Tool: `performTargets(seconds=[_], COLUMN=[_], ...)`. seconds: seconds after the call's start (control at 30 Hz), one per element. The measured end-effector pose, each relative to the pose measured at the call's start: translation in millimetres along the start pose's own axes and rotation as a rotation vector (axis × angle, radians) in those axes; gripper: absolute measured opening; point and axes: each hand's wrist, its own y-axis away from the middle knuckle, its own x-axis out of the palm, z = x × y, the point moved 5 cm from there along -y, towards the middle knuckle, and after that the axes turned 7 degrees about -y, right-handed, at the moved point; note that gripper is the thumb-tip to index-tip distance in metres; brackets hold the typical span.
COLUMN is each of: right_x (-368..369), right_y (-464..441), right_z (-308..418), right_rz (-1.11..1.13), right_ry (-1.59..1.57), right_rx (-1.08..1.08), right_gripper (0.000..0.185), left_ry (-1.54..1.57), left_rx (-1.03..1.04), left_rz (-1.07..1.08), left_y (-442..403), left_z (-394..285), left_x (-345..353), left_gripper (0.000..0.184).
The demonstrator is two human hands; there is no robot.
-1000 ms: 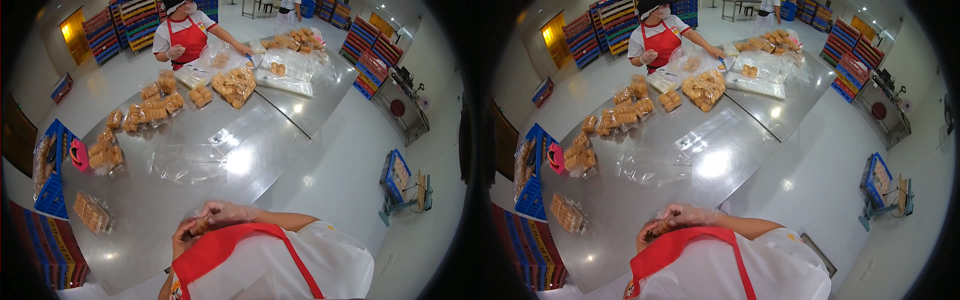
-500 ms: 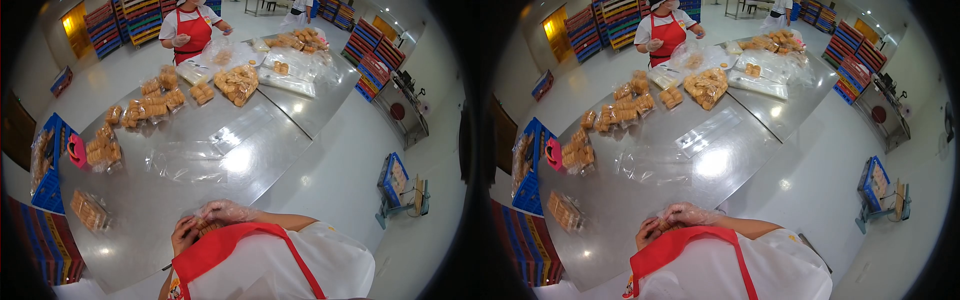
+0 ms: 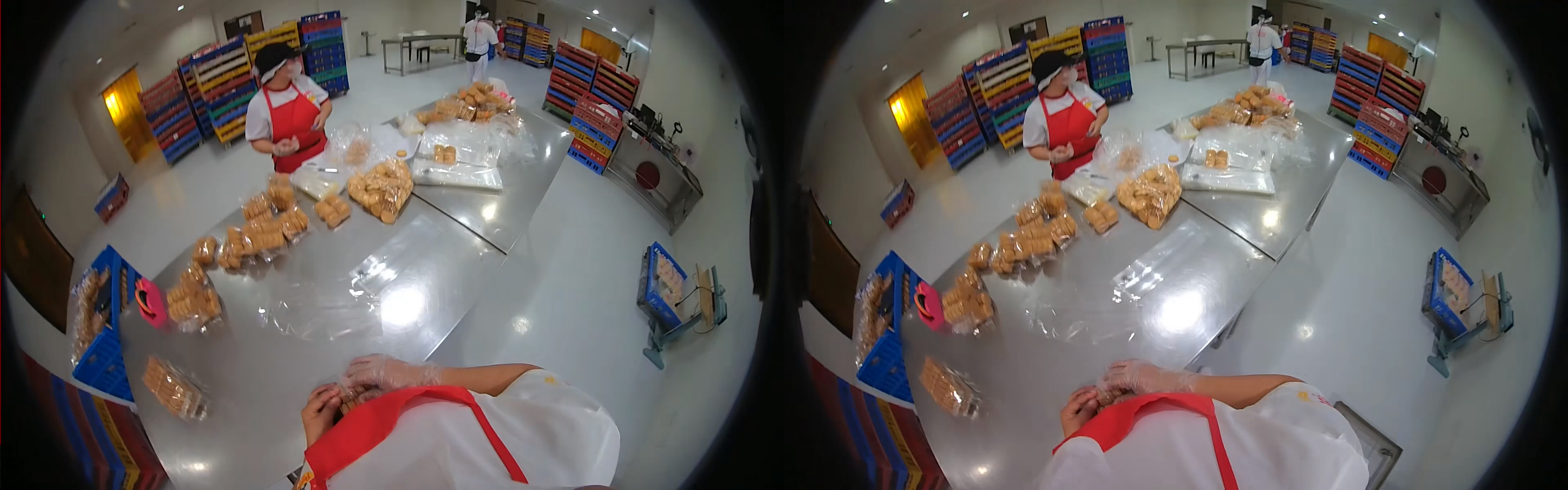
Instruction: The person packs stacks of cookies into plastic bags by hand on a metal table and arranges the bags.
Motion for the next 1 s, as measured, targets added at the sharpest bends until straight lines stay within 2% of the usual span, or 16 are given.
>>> performTargets(seconds=[0.03, 0.07, 0.17, 0.23, 0.33, 0.53, 0.7, 0.77, 0.83, 0.87, 0.9, 0.97, 1.0], right_x=[7.7, 16.1, 38.8, 45.6, 46.2, 38.7, 30.3, 24.2, 15.0, 10.9, -3.9, -16.2, -23.7], right_y=[-3.8, -8.5, -17.2, -24.4, -28.4, -28.9, -16.9, -11.7, -1.2, 4.9, 8.3, 27.3, 47.4], right_z=[0.2, -3.1, -16.1, -19.3, -1.2, 20.7, 30.2, 26.7, 23.5, 17.6, 23.8, 19.4, 6.8], right_rz=[0.037, 0.072, 0.134, 0.117, 0.134, 0.197, 0.147, 0.096, -0.010, -0.046, -0.075, -0.205, -0.306], right_ry=[0.164, 0.201, 0.285, 0.309, 0.318, 0.337, 0.363, 0.345, 0.308, -0.124, -0.560, -0.850, -0.698], right_rx=[-0.012, 0.048, 0.231, 0.324, 0.269, 0.504, 0.493, 0.468, 0.407, 0.418, 0.422, 0.390, 0.354], right_gripper=[0.035, 0.040, 0.060, 0.076, 0.088, 0.086, 0.089, 0.090, 0.090, 0.089, 0.089, 0.086, 0.083], left_ry=[0.055, -0.013, 0.083, 0.116, 0.227, 0.244, 0.280, 0.248, -0.095, -0.264, -0.190, -0.043, -0.018], left_rx=[-0.011, 0.031, -0.148, -0.160, -0.236, -0.304, -0.350, -0.318, -0.095, 0.013, -0.059, -0.208, -0.212], left_rz=[0.000, 0.024, 0.002, 0.029, 0.012, -0.025, -0.024, 0.031, 0.080, 0.094, 0.117, 0.156, 0.145], left_y=[0.0, -3.7, -11.1, -19.0, -20.6, -23.9, -25.0, -30.5, -40.8, -41.8, -42.6, -48.8, -52.5], left_z=[-1.1, -4.7, 6.1, 7.2, -5.2, 0.6, -0.7, -9.8, -32.0, -43.5, -49.6, -68.7, -80.5], left_x=[-1.5, -2.1, -3.6, -1.5, 10.6, 15.3, 25.5, 31.8, 35.7, 39.7, 48.3, 69.7, 80.7], left_gripper=[0.022, 0.018, 0.017, 0.018, 0.019, 0.021, 0.022, 0.022, 0.020, 0.019, 0.019, 0.020, 0.021])
